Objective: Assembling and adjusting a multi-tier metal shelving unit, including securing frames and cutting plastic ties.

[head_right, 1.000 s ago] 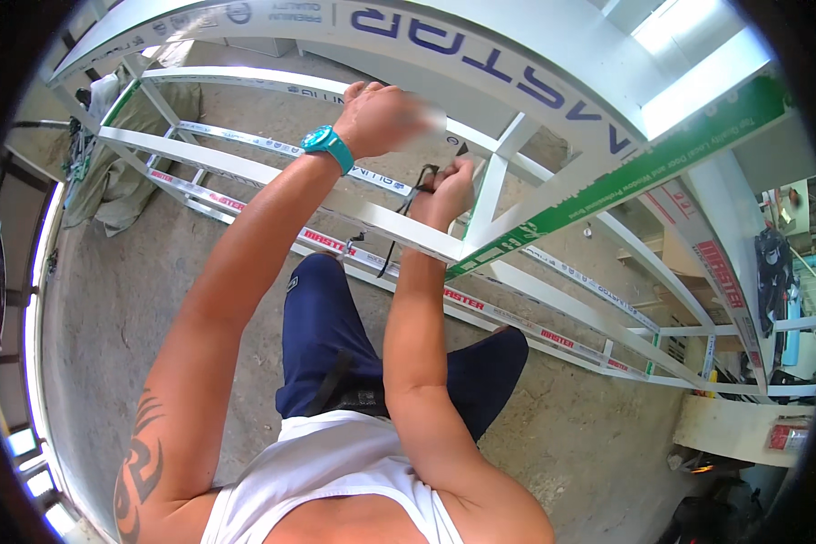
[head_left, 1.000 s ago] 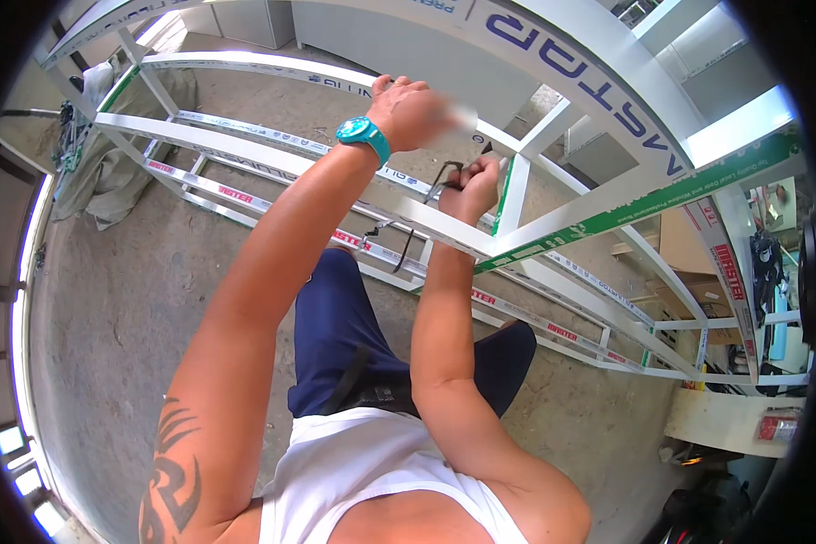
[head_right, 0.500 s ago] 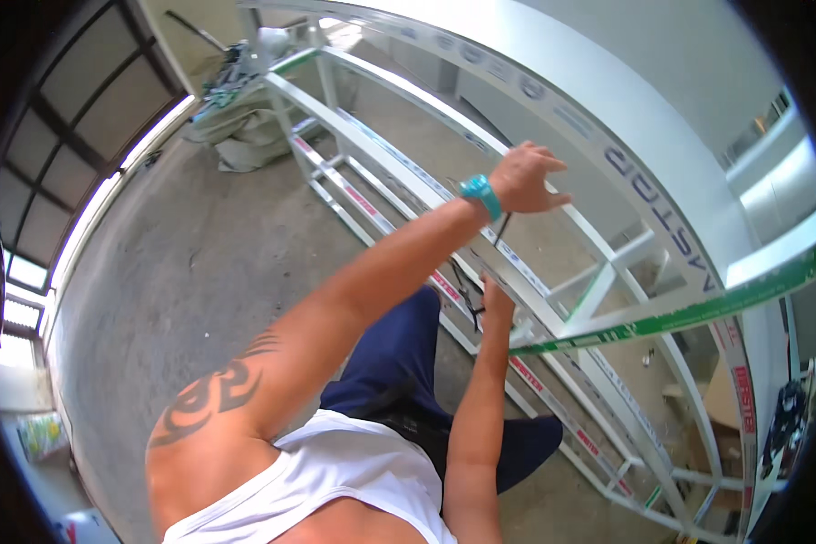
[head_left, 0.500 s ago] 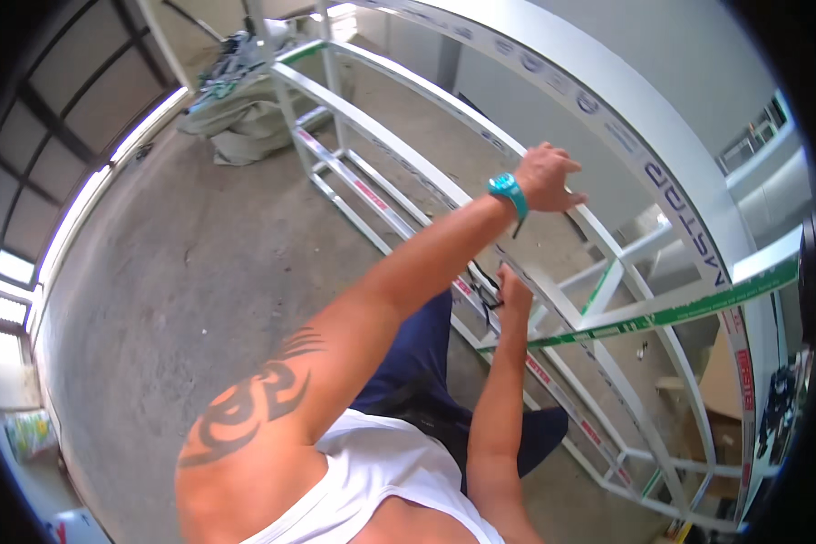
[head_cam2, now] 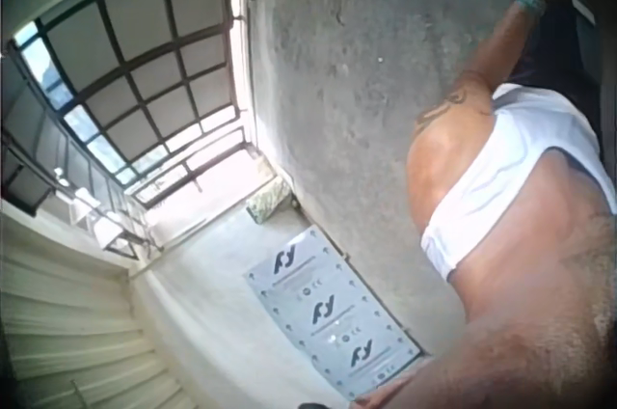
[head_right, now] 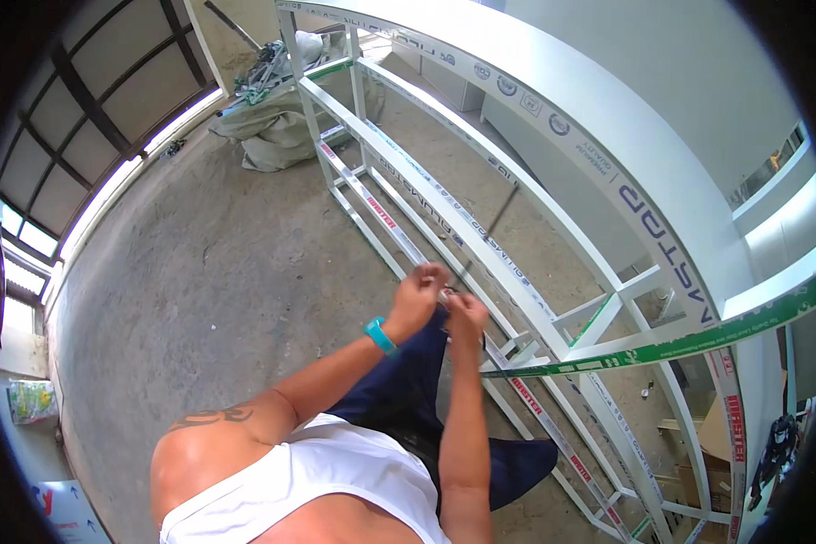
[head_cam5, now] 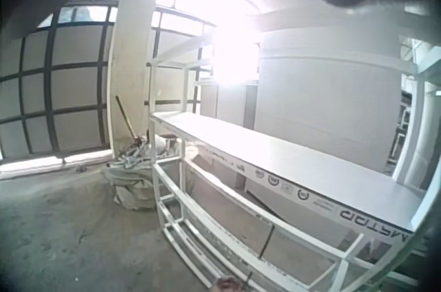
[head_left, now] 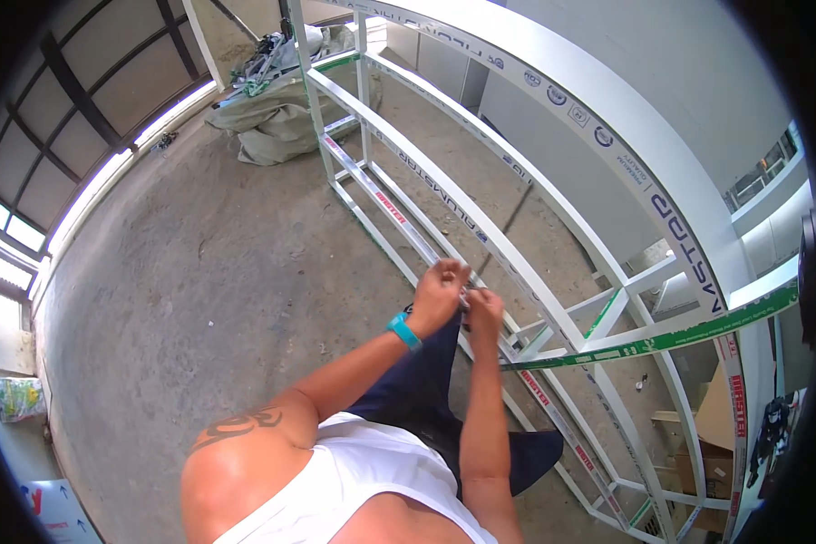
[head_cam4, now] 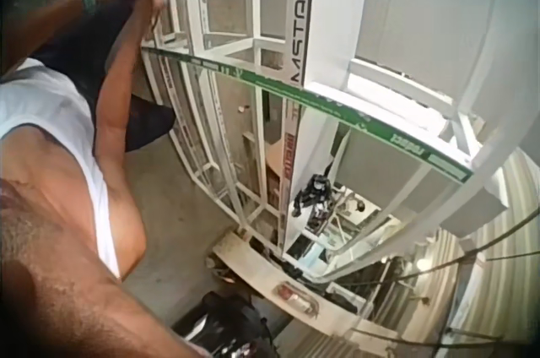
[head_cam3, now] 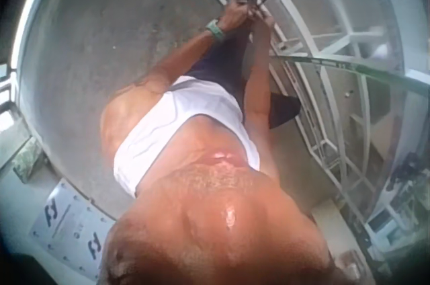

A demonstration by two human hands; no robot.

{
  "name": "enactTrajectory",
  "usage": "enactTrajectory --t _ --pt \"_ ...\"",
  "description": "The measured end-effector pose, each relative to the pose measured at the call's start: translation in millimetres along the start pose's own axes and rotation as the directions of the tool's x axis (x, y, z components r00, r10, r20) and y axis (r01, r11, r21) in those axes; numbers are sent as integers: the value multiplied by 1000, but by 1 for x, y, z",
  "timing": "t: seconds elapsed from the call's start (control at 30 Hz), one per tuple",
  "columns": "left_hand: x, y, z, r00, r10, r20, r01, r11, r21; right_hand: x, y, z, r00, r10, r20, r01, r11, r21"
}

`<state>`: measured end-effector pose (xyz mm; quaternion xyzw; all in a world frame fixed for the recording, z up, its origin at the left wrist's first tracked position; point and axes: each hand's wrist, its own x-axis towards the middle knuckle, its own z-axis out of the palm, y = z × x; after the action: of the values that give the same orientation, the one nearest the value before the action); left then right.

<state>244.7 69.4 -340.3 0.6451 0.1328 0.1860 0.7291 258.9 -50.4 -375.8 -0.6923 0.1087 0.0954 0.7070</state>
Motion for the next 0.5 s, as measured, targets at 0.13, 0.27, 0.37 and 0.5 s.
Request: enactTrajectory --t 0.13,0.27,0.37,0.5 --pt "49 7 -22 850 -354 389 399 916 -37 -19 14 59 979 -149 137 148 989 17" --pt "53 21 -54 982 -176 68 170 981 91 -34 -18 45 945 -129 299 188 966 -179" --pt "78 12 -124 985 84 -153 -36 956 291 -46 -33 11 919 -240 313 339 886 -316" --pt "105 -4 -290 853 427 -299 -45 632 774 -47 -48 -59 915 -376 146 403 864 -302"
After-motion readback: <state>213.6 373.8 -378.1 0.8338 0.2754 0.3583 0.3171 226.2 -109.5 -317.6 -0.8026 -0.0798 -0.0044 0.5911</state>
